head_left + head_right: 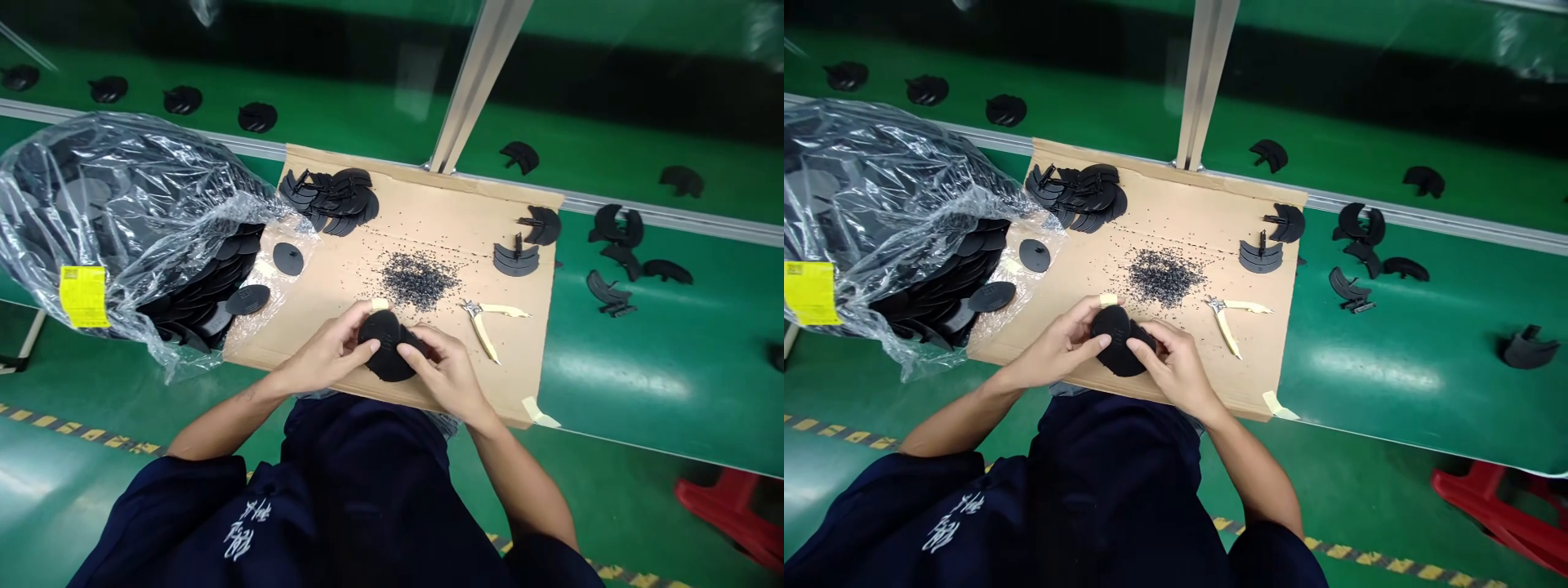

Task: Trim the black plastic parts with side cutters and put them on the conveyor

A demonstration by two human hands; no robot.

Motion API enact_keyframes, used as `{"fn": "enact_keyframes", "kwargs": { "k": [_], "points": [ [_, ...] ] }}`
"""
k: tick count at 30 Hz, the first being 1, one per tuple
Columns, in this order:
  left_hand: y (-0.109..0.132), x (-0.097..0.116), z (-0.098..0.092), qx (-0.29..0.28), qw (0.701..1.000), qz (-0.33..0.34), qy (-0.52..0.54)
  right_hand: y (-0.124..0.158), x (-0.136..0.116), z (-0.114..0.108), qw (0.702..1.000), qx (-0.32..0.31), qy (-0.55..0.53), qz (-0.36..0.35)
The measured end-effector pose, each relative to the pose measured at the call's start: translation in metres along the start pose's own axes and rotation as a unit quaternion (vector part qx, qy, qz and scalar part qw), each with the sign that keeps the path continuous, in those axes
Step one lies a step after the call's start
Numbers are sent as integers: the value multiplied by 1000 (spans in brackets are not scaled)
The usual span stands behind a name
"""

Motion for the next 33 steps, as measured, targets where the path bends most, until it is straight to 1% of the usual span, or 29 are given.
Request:
{"fn": "enact_keyframes", "kwargs": {
  "k": [2, 4, 7, 11, 15, 17, 20, 24, 27, 29, 31, 33],
  "points": [
    [-2, 6, -2, -14, 996, 43, -75, -2, 0, 3, 1000, 6, -10, 10],
    [-3, 10, -3, -21, 986, 89, -140, -4, -1, 4, 1000, 16, -8, 8],
    [-2, 15, -4, -24, 971, 131, -198, -5, -2, 3, 1000, 19, -10, -4],
    [1, 18, -1, -36, 950, 137, -278, -4, 0, 3, 1000, 27, 1, -15],
    [6, 21, 2, -40, 913, 133, -383, -2, 2, 6, 999, 36, 32, -12],
    [7, 22, 4, -44, 897, 134, -420, -2, 2, 7, 999, 37, 32, -4],
    [7, 25, 6, -48, 890, 129, -435, -2, 2, 7, 999, 38, 22, 10],
    [5, 25, 5, -52, 903, 126, -407, -3, 5, 8, 999, 39, 2, 23],
    [4, 23, 6, -49, 907, 130, -398, -2, 6, 9, 999, 39, -6, 27],
    [4, 21, 7, -42, 906, 145, -395, -2, 5, 9, 999, 42, -4, 26],
    [4, 19, 9, -26, 907, 166, -387, -2, 4, 9, 998, 55, 4, 10],
    [2, 17, 9, 15, 917, 183, -355, -2, 2, 8, 997, 77, 3, -23]
  ]
}}
Point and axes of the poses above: each hand's wrist, its own y-axis away from the middle knuckle, its own z-axis out of the palm, x = y × z, the point moved 1 cm from there along -y, towards the middle knuckle, and after that the axes turned 10 degrees about x, right-handed, at the moved point
